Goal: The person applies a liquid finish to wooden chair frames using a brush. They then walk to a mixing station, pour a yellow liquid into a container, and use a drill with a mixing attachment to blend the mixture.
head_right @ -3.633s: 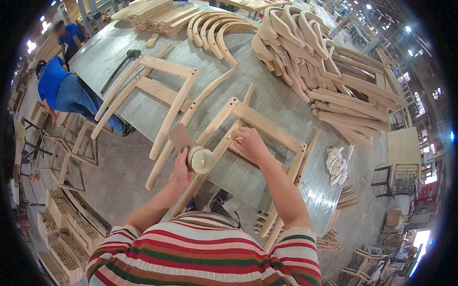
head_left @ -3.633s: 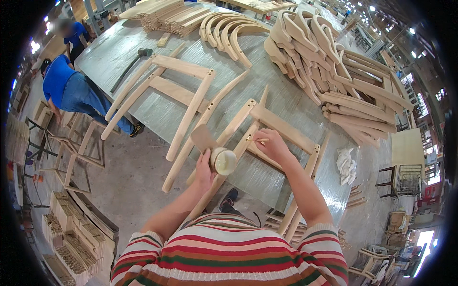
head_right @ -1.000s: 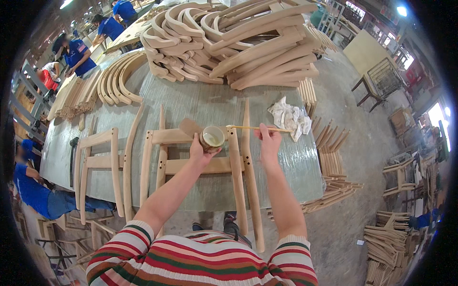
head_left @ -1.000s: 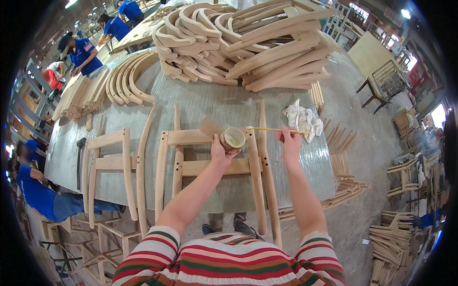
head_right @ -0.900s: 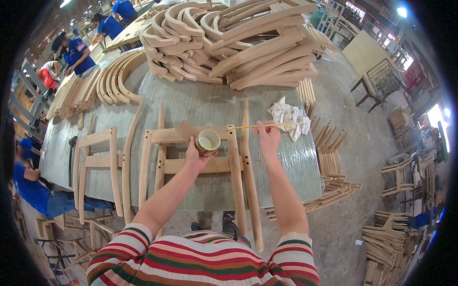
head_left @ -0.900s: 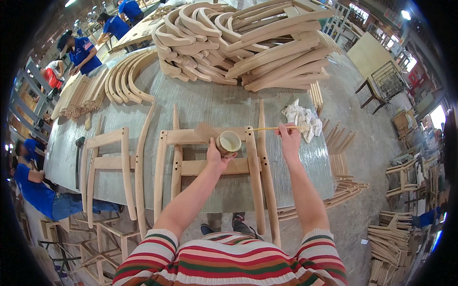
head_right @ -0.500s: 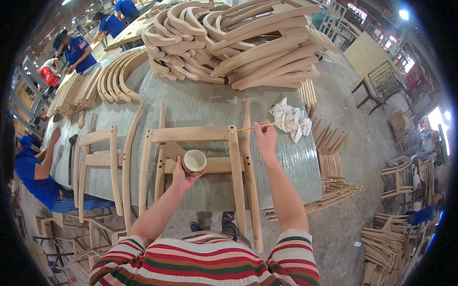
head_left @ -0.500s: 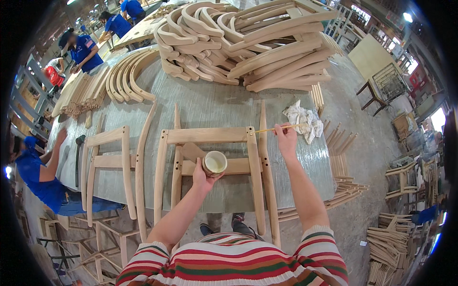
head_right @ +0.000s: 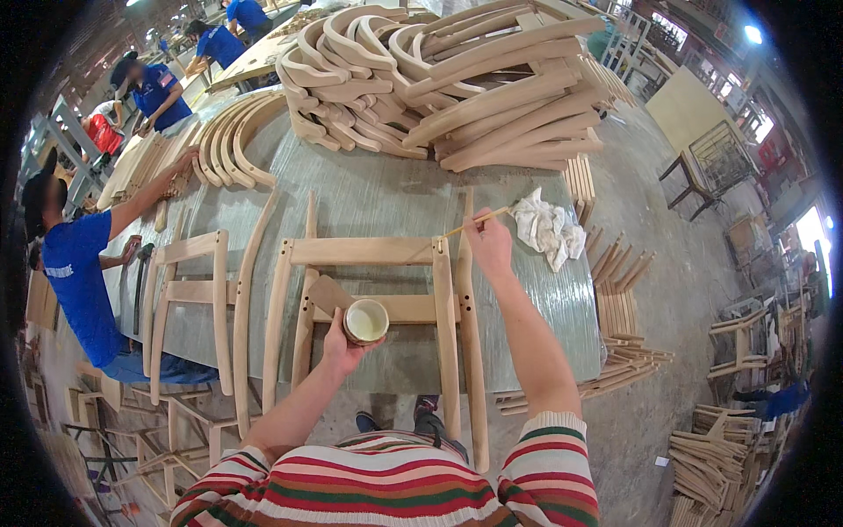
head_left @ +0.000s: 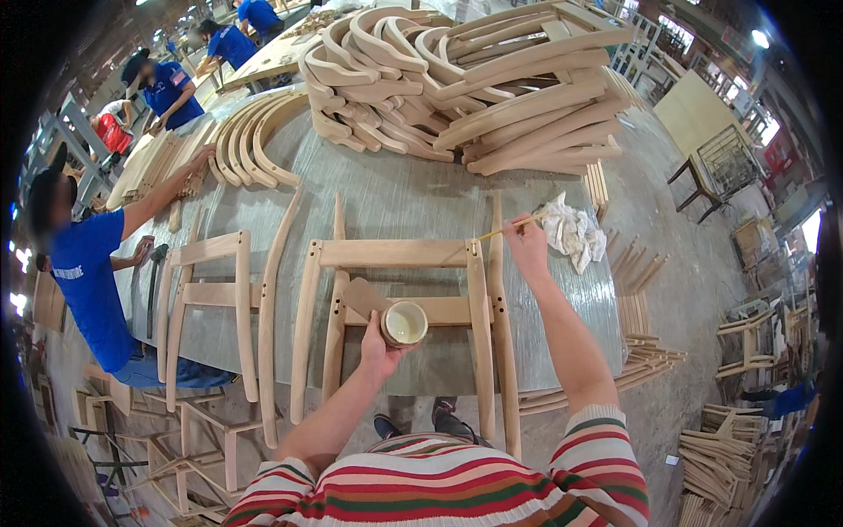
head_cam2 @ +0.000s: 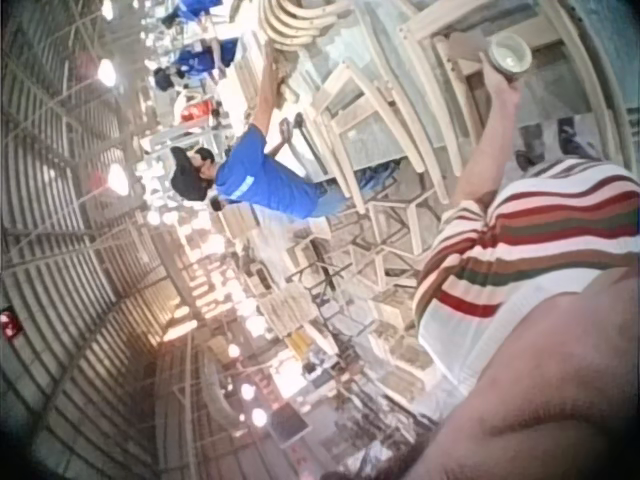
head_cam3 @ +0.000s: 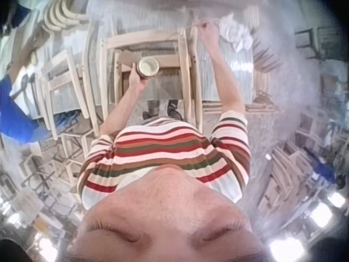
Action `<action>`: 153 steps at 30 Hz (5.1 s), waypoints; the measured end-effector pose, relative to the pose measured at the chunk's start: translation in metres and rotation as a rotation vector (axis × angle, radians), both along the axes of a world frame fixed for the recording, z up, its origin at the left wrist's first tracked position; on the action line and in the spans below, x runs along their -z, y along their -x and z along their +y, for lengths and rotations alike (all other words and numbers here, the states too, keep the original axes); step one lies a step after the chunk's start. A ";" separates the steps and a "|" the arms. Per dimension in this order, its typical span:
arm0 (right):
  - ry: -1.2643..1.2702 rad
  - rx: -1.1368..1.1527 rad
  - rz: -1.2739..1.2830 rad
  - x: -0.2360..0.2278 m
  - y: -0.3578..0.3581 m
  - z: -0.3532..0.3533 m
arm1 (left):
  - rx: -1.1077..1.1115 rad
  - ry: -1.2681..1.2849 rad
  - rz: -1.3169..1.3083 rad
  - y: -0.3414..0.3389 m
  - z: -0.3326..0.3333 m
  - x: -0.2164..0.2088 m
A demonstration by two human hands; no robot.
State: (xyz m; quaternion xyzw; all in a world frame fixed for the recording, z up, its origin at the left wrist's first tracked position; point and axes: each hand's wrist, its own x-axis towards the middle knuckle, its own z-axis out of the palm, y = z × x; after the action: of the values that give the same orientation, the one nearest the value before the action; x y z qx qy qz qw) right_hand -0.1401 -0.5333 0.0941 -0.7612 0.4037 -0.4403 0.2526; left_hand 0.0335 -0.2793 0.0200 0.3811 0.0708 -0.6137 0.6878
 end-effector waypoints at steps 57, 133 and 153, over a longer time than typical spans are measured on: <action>0.024 -0.600 -0.242 -0.109 0.009 0.130 | -0.247 0.459 -0.595 -0.042 -0.024 -0.123; -0.947 0.023 -1.152 0.016 0.082 0.147 | 0.157 0.200 -0.205 0.076 -0.074 -0.062; 0.142 -0.018 0.413 -0.010 0.086 0.105 | 0.081 0.004 -0.020 0.034 0.008 0.009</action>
State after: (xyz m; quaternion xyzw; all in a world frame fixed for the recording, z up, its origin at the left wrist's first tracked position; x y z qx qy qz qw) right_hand -0.2257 -0.4287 0.1037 -0.8547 0.4079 -0.3001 0.1142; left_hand -0.0001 -0.2711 0.0112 0.3883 0.0475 -0.6373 0.6639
